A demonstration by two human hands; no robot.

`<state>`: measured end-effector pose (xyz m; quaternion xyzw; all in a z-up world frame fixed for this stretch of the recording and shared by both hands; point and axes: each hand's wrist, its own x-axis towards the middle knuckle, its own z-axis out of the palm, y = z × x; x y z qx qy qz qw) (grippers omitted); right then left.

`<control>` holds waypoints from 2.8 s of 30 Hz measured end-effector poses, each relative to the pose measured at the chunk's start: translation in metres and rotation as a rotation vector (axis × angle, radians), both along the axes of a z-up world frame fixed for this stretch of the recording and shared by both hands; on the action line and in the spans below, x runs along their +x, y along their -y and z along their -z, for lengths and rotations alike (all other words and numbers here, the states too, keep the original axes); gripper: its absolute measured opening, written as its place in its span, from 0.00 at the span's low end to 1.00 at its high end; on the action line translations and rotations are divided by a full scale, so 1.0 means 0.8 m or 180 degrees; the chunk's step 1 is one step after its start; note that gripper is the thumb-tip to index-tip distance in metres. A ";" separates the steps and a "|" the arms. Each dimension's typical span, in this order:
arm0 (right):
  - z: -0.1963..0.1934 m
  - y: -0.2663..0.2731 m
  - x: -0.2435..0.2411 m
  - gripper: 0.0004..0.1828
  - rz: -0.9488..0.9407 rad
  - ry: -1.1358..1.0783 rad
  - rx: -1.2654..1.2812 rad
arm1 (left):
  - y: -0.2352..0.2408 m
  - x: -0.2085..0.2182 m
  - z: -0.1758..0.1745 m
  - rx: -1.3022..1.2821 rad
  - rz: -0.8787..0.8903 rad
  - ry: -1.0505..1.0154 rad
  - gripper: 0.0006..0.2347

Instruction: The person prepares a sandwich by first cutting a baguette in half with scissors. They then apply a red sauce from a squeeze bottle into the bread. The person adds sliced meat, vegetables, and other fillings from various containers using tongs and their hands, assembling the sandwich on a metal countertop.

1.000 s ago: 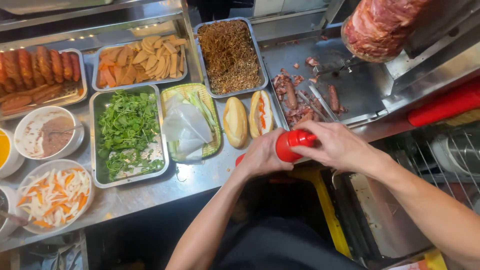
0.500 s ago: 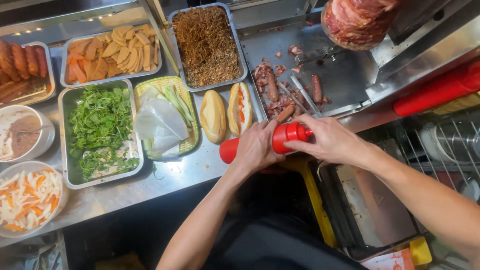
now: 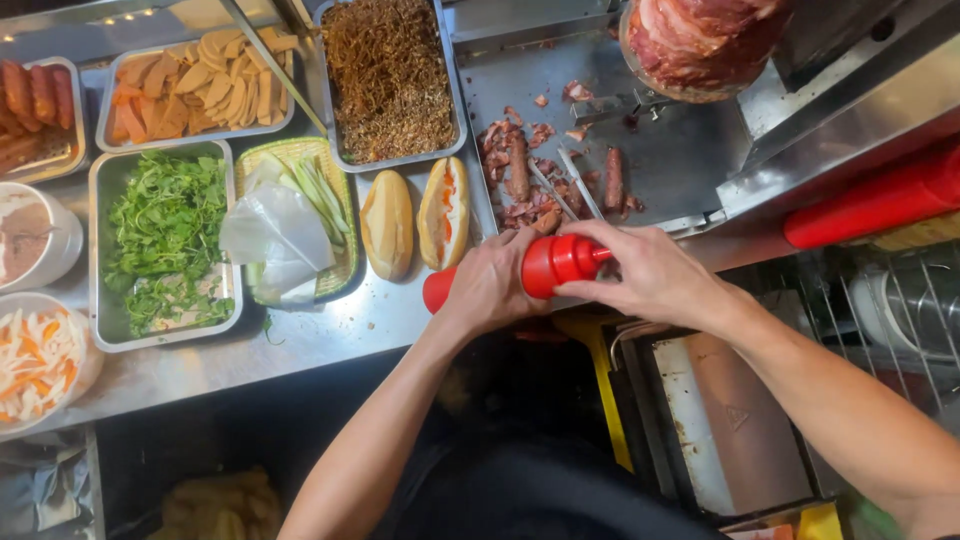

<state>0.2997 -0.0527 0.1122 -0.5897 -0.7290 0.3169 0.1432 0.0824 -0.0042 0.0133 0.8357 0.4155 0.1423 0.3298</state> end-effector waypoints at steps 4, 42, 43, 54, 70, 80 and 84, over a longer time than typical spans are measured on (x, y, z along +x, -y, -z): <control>-0.013 0.000 0.013 0.30 -0.0744 -0.0835 0.0827 | -0.006 -0.009 -0.020 -0.0225 0.0116 0.0491 0.32; 0.250 0.161 -0.455 0.11 0.0005 -0.0370 -0.0496 | 0.283 -0.447 0.134 -0.0240 -0.3243 0.3348 0.25; 0.283 0.159 -0.484 0.11 -0.0158 -0.0580 -0.0719 | 0.304 -0.466 0.162 -0.0394 -0.3496 0.3356 0.21; 0.600 0.022 -0.665 0.13 -0.0059 -0.0371 -0.1157 | 0.471 -0.364 0.606 -0.3064 -0.4895 0.2039 0.21; 0.736 -0.208 -0.725 0.26 -0.1072 -0.0367 0.2422 | 0.501 -0.220 0.884 -0.4893 -0.4444 0.0372 0.22; 0.752 -0.150 -0.720 0.11 -0.0744 0.0259 0.1065 | 0.551 -0.216 0.857 -0.4777 -0.4765 0.0865 0.14; 0.723 -0.111 -0.714 0.07 0.0523 -0.1497 -0.0404 | 0.466 -0.300 0.756 -0.4969 -0.4388 0.1127 0.32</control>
